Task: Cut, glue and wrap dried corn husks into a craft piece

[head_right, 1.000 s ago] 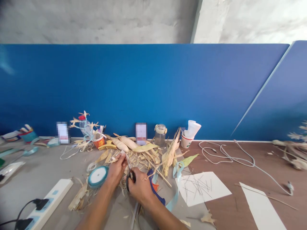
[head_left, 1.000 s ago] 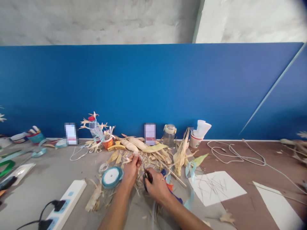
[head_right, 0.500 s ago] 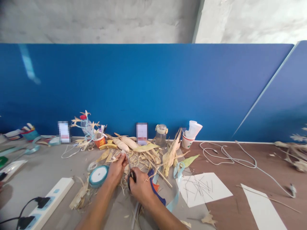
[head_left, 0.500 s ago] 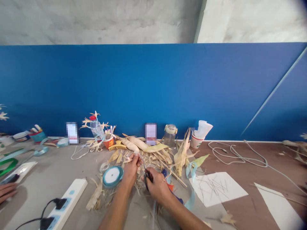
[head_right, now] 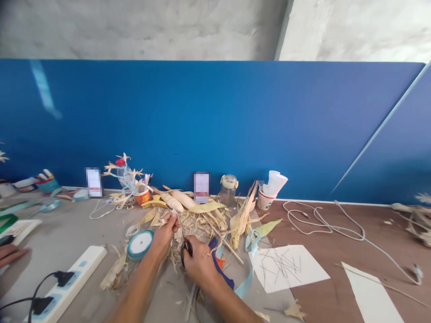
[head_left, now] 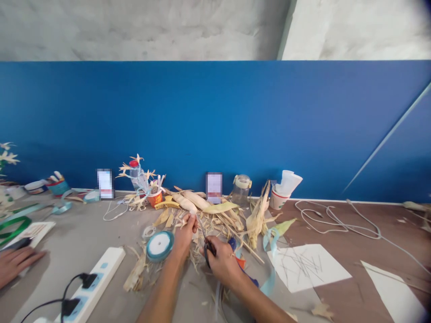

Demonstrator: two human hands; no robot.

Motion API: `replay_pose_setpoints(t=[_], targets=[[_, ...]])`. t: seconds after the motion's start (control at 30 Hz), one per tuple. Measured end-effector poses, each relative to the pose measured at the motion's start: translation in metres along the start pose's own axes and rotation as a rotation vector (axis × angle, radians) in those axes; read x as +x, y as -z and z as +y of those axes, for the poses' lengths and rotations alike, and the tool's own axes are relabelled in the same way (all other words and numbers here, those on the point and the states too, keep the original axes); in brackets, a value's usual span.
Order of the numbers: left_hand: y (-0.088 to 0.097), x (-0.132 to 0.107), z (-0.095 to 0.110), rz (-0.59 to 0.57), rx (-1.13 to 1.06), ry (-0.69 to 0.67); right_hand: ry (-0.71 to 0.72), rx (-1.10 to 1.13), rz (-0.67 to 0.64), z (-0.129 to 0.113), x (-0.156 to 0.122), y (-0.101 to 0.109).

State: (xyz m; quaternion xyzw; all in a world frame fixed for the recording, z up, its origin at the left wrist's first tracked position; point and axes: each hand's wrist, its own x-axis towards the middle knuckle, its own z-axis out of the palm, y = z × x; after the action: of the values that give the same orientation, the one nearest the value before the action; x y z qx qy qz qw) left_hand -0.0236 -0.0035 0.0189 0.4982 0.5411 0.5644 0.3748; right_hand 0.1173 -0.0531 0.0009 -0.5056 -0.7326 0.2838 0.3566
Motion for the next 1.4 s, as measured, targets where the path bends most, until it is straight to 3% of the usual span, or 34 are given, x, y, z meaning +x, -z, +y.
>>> replay_pose_setpoints(t=[0.27,0.57,0.8,1.13,1.3,1.4], targets=[[-0.002,0.0,-0.001,0.024,-0.078,-0.029,0.009,0.019,-0.003,-0.001,0.0,0.002],[-0.003,-0.001,0.0,0.012,-0.098,0.022,-0.156,0.044,0.07,0.0,0.008,0.003],[-0.007,-0.002,-0.009,0.006,-0.124,0.0,-0.244,0.006,0.037,-0.002,0.021,0.019],[-0.008,0.004,-0.021,-0.038,-0.057,-0.063,-0.291,-0.26,-0.079,0.013,0.04,0.01],[-0.006,0.002,-0.018,-0.039,-0.038,-0.074,-0.166,-0.498,-0.141,-0.002,0.044,0.011],[-0.006,0.002,-0.019,-0.016,-0.007,-0.09,-0.166,-0.626,-0.207,-0.016,0.045,0.011]])
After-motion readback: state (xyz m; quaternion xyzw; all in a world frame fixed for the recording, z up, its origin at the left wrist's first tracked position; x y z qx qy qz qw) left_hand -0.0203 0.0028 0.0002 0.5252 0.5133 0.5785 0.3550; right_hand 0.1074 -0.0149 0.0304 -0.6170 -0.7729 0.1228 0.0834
